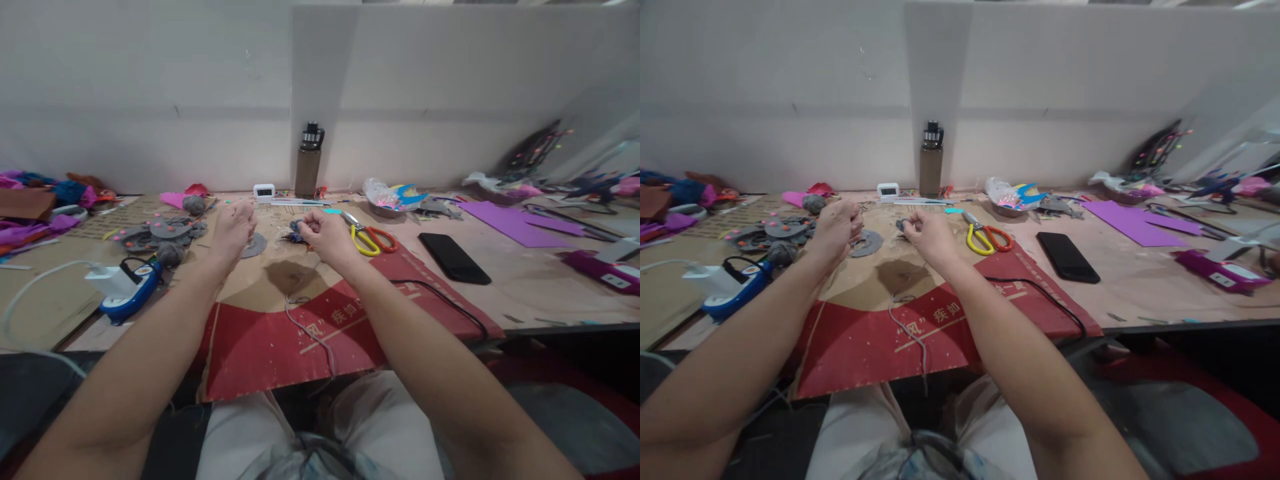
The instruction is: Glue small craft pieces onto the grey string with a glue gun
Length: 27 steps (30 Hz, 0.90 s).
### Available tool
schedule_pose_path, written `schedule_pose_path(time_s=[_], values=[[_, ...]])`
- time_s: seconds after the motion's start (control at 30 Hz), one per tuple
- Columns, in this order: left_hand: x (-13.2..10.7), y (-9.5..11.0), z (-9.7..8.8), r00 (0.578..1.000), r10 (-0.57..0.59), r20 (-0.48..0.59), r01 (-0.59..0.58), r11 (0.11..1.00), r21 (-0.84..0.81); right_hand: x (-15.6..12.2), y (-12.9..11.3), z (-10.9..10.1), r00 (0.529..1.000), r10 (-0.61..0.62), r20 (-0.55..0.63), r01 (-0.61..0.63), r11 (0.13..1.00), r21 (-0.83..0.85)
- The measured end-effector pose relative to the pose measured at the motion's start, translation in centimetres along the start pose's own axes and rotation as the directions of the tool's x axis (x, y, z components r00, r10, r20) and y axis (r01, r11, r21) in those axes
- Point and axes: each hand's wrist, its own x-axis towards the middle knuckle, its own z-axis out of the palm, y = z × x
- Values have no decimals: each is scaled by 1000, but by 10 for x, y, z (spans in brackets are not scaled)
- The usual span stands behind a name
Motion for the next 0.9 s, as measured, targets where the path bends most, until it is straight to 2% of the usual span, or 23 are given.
schedule_pose_path(time_s=[0.07, 0.2, 0.3, 0.43, 0.7, 0.9], values=[[1, -1, -1, 999, 35, 16, -34, 999, -11, 0, 0, 0, 1000, -4, -14, 3, 1000, -14], [0, -2, 1, 995, 2, 99, 0, 1000, -20, 0, 1, 0, 1000, 5, -25, -7, 998, -57], [1, -4, 4, 989, 35, 140, -36, 999, 4, 0, 1, 0, 1000, 15, -12, -16, 998, -53], [2, -5, 3, 984, 84, 160, -89, 996, 20, 0, 2, 0, 1000, 5, -21, -6, 998, -65], [-1, -4, 2, 982, 19, 188, -8, 998, -61, 1, 2, 0, 1000, 9, -24, -10, 997, -74], [-1, -4, 2, 985, 45, 169, -30, 995, -93, 1, 2, 0, 1000, 8, -26, -10, 997, -76]])
